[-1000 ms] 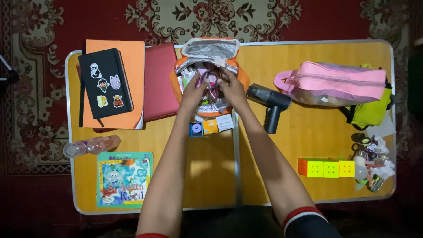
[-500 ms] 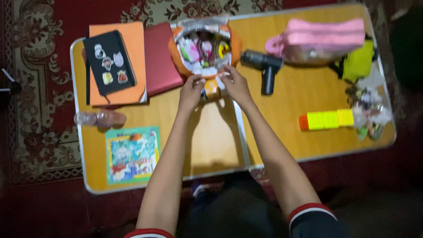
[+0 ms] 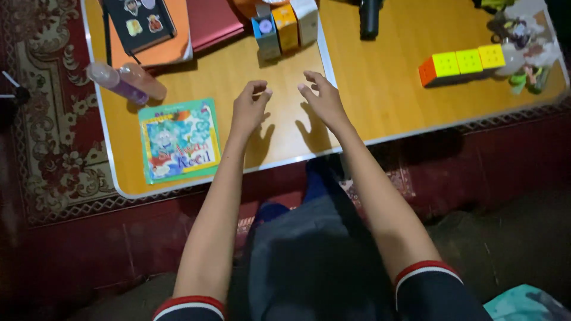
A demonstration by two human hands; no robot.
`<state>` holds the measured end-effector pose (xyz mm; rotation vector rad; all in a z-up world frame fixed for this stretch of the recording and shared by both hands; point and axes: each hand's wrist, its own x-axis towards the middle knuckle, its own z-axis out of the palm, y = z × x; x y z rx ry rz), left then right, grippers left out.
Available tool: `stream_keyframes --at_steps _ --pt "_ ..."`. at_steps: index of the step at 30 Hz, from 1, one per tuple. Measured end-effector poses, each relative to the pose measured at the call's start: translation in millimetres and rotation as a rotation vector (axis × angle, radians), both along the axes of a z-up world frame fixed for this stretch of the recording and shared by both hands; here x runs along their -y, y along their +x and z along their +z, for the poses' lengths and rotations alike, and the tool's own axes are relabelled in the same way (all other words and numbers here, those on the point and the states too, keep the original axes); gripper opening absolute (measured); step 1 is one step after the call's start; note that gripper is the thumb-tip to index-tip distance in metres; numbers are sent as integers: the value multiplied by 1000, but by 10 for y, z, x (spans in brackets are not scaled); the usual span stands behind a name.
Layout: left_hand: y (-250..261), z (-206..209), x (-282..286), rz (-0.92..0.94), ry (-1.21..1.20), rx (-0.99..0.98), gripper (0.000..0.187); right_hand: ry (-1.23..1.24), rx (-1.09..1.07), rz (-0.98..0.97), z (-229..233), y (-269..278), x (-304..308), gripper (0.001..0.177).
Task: The person is seen packing multiple items into several small bags and cases.
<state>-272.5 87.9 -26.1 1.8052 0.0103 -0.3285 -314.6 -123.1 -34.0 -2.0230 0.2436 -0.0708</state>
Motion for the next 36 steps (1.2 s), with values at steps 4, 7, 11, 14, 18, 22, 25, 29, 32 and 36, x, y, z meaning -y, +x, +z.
stream_keyframes --at_steps 4,7,11,14,18,22,25,29,32,36 --pt "-115 -250 30 -47 71 202 37 -49 75 7 -160 -118 56 52" --pt "-192 -265 44 -66 45 228 38 -75 110 33 -215 -202 25 52" --pt "-316 -327 64 -79 44 245 38 -66 122 70 -218 -366 -47 49" --pt "-386 -220 42 -91 60 228 39 -38 101 91 -205 -417 -88 50" --pt "-388 -78 -53 -93 146 185 41 -45 44 93 -96 -441 -176 51" --pt "-394 -87 -110 -90 138 206 41 -1 47 104 -17 -421 -217 50" --pt "-447 -1 -124 -82 120 146 42 -18 15 102 -44 -419 -214 50" --pt "-430 -55 -136 -88 138 144 42 -21 7 100 -58 -410 -162 49" --pt "-386 -134 -162 -84 125 145 41 -15 -6 93 -83 -402 -153 48" --pt "-315 -124 -176 -93 132 165 42 9 -38 92 -200 -310 -175 47"
